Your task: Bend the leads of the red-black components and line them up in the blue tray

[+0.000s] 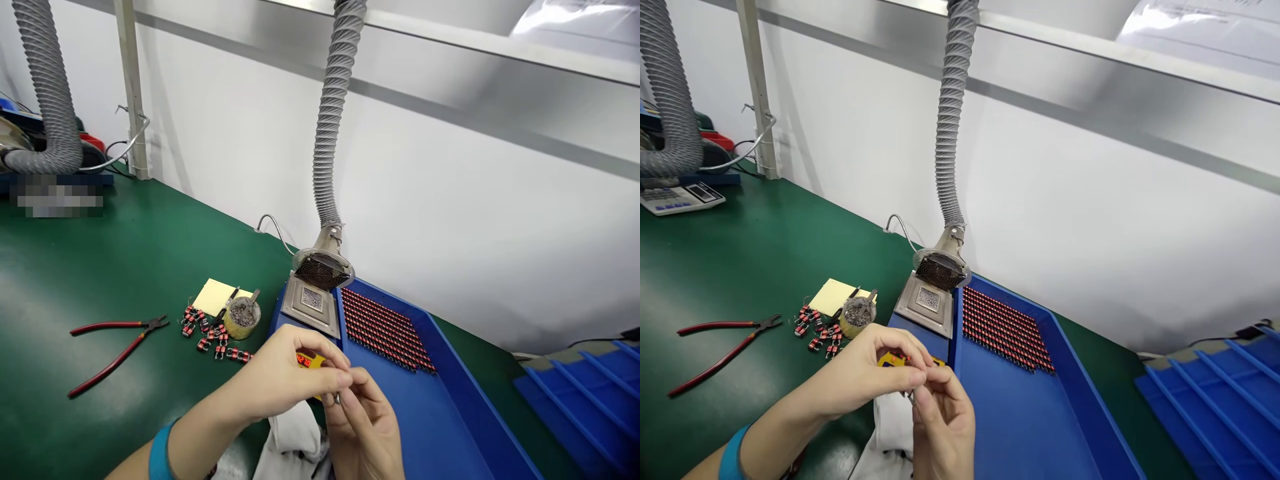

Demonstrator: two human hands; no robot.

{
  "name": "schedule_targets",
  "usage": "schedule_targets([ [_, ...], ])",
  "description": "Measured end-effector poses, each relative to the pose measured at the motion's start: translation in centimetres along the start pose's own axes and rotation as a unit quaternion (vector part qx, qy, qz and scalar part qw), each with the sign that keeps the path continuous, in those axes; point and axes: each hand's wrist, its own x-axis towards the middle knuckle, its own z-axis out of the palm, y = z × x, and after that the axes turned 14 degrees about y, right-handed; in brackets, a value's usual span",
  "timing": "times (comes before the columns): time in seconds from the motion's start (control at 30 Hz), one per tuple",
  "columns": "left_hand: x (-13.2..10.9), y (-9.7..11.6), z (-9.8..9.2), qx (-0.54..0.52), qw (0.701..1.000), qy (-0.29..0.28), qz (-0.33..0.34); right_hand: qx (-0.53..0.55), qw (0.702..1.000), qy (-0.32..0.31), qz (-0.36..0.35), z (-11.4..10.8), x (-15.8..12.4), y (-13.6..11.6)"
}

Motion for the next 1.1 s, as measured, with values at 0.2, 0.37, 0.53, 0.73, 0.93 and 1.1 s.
schedule_targets([
  [0.2,-0.2,-1.2,1.8,-0.21,0.969,0.117,-0.049,0.0,0.999,0.047,-0.02,0.7,-0.7,0.4],
  [0.37,0.0,-0.6,1.1,-0.257,0.939,0.225,0.038,0.016,0.999,0.012,0.039,1.5,-1.2,-0.4],
  [0.53,0.1,0.3,0.1,-0.161,0.978,0.133,0.016,0.026,0.998,0.013,0.053,1.2,-1.0,-0.9],
  [0.73,-0.2,0.0,0.3,-0.096,0.99,0.102,-0.02,0.04,0.998,0.032,0.04,1.5,-1.2,-1.7],
  [0.93,-0.7,0.6,0.3,0.019,0.991,0.111,0.07,0.012,0.999,0.044,0.024,0.7,-1.1,-2.5],
  [1.1,-1.3,1.3,-2.0,0.121,0.942,0.221,0.221,-0.092,0.995,0.022,0.024,-0.8,0.2,-4.5],
])
